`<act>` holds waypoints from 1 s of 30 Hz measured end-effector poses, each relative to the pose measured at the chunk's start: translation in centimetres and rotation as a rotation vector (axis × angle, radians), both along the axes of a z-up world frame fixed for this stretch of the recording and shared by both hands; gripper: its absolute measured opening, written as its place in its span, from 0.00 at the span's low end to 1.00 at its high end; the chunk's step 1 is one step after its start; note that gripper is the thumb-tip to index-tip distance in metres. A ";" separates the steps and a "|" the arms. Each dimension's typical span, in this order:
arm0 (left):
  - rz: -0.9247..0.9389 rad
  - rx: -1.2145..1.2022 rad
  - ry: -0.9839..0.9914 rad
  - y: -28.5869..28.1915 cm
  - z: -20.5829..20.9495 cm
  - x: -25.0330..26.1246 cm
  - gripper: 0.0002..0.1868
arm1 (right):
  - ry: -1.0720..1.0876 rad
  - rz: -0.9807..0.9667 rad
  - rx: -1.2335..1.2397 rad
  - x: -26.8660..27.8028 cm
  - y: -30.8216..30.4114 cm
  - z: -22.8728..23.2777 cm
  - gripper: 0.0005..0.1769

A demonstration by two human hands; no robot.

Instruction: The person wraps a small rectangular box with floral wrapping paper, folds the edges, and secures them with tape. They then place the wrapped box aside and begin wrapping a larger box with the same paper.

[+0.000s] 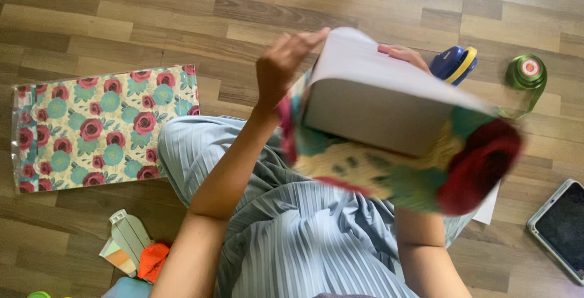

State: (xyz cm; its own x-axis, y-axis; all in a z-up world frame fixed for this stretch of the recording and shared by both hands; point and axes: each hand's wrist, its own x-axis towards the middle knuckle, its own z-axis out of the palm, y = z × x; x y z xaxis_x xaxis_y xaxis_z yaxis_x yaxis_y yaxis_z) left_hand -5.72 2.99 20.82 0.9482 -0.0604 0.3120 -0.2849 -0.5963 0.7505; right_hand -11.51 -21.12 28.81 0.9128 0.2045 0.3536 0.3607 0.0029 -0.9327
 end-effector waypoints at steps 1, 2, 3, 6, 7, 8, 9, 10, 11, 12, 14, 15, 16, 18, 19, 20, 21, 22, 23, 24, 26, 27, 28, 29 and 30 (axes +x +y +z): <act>0.008 -0.018 -0.063 0.3 1.4 -0.5 0.31 | 0.089 -0.024 0.083 0.3 0.3 -1.2 0.22; 0.015 -0.029 -0.107 0.5 2.6 -1.2 0.31 | 0.105 -0.004 0.082 0.9 0.3 -2.5 0.18; -0.037 -0.142 -0.256 0.4 3.8 -1.8 0.37 | 0.117 0.010 0.083 1.7 0.1 -3.7 0.15; -0.193 -0.440 -0.579 -0.1 6.1 -3.3 0.52 | 0.158 0.052 0.083 3.2 -0.9 -6.6 0.06; -0.236 -0.509 -0.609 -0.3 6.5 -3.5 0.55 | 0.165 0.037 0.085 3.3 -0.9 -7.2 0.05; -0.253 -0.537 -0.525 -0.6 6.6 -3.6 0.54 | 0.172 0.022 0.088 3.4 -0.8 -7.5 0.06; -0.270 -0.564 -0.442 -0.6 6.5 -3.5 0.53 | 0.178 0.007 0.090 3.5 -0.6 -7.5 0.08; -0.250 -0.566 -0.401 -0.6 6.3 -3.4 0.50 | 0.050 0.003 0.006 3.5 -0.4 -7.4 0.12; -0.231 -0.571 -0.359 -0.6 5.8 -3.3 0.47 | -0.074 -0.002 -0.082 3.3 -0.3 -7.1 0.16; -0.213 -0.576 -0.315 -0.5 5.3 -3.3 0.44 | -0.199 -0.005 -0.170 3.1 -0.2 -6.8 0.20; -0.181 -0.507 -0.310 -0.9 4.0 -3.3 0.41 | -0.486 -0.202 -0.345 2.7 -0.2 -6.2 0.31; -0.163 -0.474 -0.306 -1.2 3.3 -3.4 0.40 | -0.628 -0.298 -0.433 2.5 -0.4 -6.1 0.37; -0.144 -0.384 -0.390 -1.5 2.6 -3.6 0.42 | -0.596 -0.283 -0.378 2.2 -0.8 -6.2 0.40; -0.104 -0.197 -0.548 -2.2 1.5 -4.2 0.46 | -0.524 -0.252 -0.265 1.5 -1.5 -6.9 0.46; -0.136 -0.187 -0.598 -2.5 1.0 -4.5 0.47 | -0.477 -0.161 -0.211 1.1 -2.0 -7.3 0.45; -0.168 -0.178 -0.647 -2.8 0.6 -4.9 0.49 | -0.436 -0.078 -0.171 0.8 -2.4 -7.8 0.44; -0.198 -0.166 -0.699 -2.9 0.4 -5.2 0.50 | -0.386 -0.001 -0.124 0.6 -2.8 -8.1 0.42; -0.242 -0.137 -0.678 -2.8 0.3 -5.6 0.47 | -0.321 0.037 -0.089 0.4 -3.1 -8.3 0.41; -0.286 -0.108 -0.659 -2.5 0.3 -6.1 0.44 | -0.269 0.069 -0.043 0.3 -3.4 -8.4 0.39; -0.330 -0.080 -0.640 -2.3 0.4 -6.5 0.41 | -0.205 0.094 -0.002 0.0 -3.8 -8.3 0.38; -0.381 -0.106 -0.674 -2.3 0.6 -7.4 0.40 | -0.098 0.099 0.167 -1.0 -4.3 -7.9 0.35; -0.408 -0.118 -0.691 -2.3 0.7 -7.7 0.40 | -0.042 0.110 0.269 -1.7 -4.6 -7.4 0.33; -0.421 -0.119 -0.680 -2.3 0.8 -8.1 0.39 | -0.011 0.108 0.364 -2.5 -4.9 -7.0 0.32; -0.434 -0.120 -0.669 -2.5 1.0 -8.5 0.38 | 0.023 0.104 0.457 -3.1 -4.9 -6.5 0.30; -0.446 -0.121 -0.658 -2.7 1.2 -8.7 0.38 | 0.047 0.095 0.538 -3.5 -4.7 -6.0 0.29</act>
